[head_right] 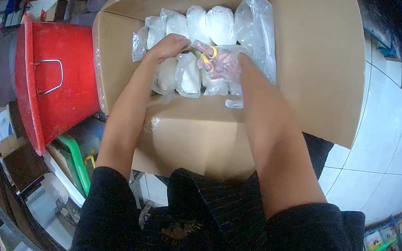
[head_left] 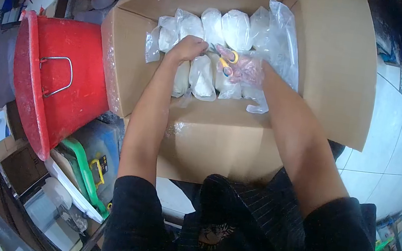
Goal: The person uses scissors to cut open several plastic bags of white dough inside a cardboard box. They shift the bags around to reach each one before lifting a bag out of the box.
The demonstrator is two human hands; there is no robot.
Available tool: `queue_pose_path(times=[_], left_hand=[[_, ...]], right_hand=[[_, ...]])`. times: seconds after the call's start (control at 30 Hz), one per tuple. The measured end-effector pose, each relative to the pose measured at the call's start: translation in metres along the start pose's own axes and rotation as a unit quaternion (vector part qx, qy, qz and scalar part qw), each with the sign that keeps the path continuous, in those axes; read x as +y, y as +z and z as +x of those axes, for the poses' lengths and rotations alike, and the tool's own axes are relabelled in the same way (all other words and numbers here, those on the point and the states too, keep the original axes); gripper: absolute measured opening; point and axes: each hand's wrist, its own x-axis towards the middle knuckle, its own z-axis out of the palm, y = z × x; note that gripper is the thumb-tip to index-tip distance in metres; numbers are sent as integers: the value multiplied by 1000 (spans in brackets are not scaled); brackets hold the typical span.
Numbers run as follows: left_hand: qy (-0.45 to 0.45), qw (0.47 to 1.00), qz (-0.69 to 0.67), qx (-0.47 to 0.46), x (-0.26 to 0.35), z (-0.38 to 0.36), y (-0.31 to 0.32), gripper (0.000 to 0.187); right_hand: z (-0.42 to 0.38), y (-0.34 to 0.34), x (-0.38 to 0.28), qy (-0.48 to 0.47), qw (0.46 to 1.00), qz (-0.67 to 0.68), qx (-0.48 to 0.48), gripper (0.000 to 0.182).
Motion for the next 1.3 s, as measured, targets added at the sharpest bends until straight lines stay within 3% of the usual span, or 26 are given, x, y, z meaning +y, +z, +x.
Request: queue_pose_path(times=[0.13, 0.23, 0.47, 0.57, 0.63, 0.73, 0.87, 0.93, 1.07, 1.13, 1.23, 1.3], left_hand=[[11, 1000, -3, -16, -3, 3, 2, 21], [19, 999, 17, -22, 0, 3, 1, 20], [27, 998, 36, -32, -6, 6, 1, 33], [25, 997, 53, -41, -8, 4, 0, 34], [25, 997, 59, -49, -4, 1, 0, 30], [28, 995, 87, -49, 2, 0, -1, 26], [50, 987, 148, -48, 0, 0, -2, 28], [41, 988, 137, -52, -1, 2, -2, 34], [45, 988, 130, -73, -5, 5, -3, 37], [68, 985, 141, -67, -3, 1, -2, 36], [74, 984, 146, -69, 0, 1, -5, 36], [54, 986, 136, -77, -8, 4, -4, 36]], right_hand=[[12, -2, 0, 12, 995, -90, 30, 46], [-2, 11, 1, -54, 998, -30, 29, 47], [50, -21, 32, -99, 991, -85, 11, 37], [33, -5, 12, -100, 995, 26, -9, 34], [53, -16, 17, -68, 997, -11, 38, 46], [82, -35, 29, -108, 991, -24, 79, 41], [58, -14, 5, -152, 988, 29, -9, 40], [62, -7, -3, -90, 988, -84, 95, 38], [67, -6, -3, -118, 980, -102, 124, 32], [57, -1, -12, -168, 982, -18, 89, 39], [84, -10, -7, -120, 973, -104, 166, 46], [91, -13, -4, -118, 975, -104, 157, 48]])
